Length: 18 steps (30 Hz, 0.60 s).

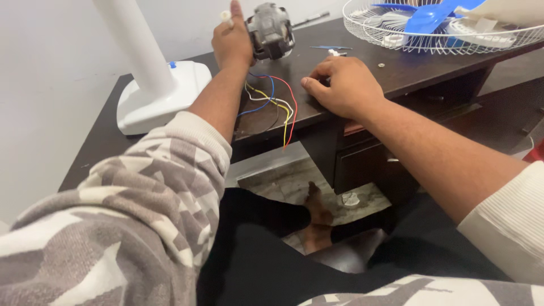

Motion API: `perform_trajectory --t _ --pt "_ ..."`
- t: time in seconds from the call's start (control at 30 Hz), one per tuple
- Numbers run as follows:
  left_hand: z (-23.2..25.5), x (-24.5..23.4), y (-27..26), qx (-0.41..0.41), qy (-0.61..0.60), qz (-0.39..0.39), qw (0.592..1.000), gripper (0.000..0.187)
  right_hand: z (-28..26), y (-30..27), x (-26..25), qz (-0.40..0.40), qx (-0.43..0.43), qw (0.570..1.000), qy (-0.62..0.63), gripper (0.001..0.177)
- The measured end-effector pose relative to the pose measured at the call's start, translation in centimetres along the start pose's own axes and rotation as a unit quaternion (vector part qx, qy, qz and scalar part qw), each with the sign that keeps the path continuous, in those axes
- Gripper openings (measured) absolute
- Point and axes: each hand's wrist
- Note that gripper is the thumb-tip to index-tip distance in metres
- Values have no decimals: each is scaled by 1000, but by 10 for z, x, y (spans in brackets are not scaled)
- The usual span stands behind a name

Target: The person secures the rear housing of a table fan to the motor assembly using a screwdriver and screws. They then attach the front housing to complete the fan head assembly.

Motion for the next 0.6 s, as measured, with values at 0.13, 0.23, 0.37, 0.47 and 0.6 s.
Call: perform_trajectory --t 0.13,0.23,0.37,0.47,0.6 --pt "9 -15 -13 -105 -266 -26 958 72 -4 -5 -1 14 1 1000 12 35" --pt "18 -30 -19 -178 -367 -15 913 72 -4 -5 -5 3 -15 999 32 33" --pt "19 -40 -25 -185 -494 -70 847 75 21 -8 -19 -4 -12 997 80 30" --pt "14 -41 -22 -270 -557 -31 785 66 66 -6 -47 90 -13 993 72 27" --pt "7 -38 -14 -257 -614 -61 744 71 151 -2 -100 164 68 983 -56 33"
Point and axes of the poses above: each hand's wrist, its own y-axis towards the middle knuckle, its own x-axis out of the palm, z = x × y, and after that the axes turned 14 degrees about -z, right-handed
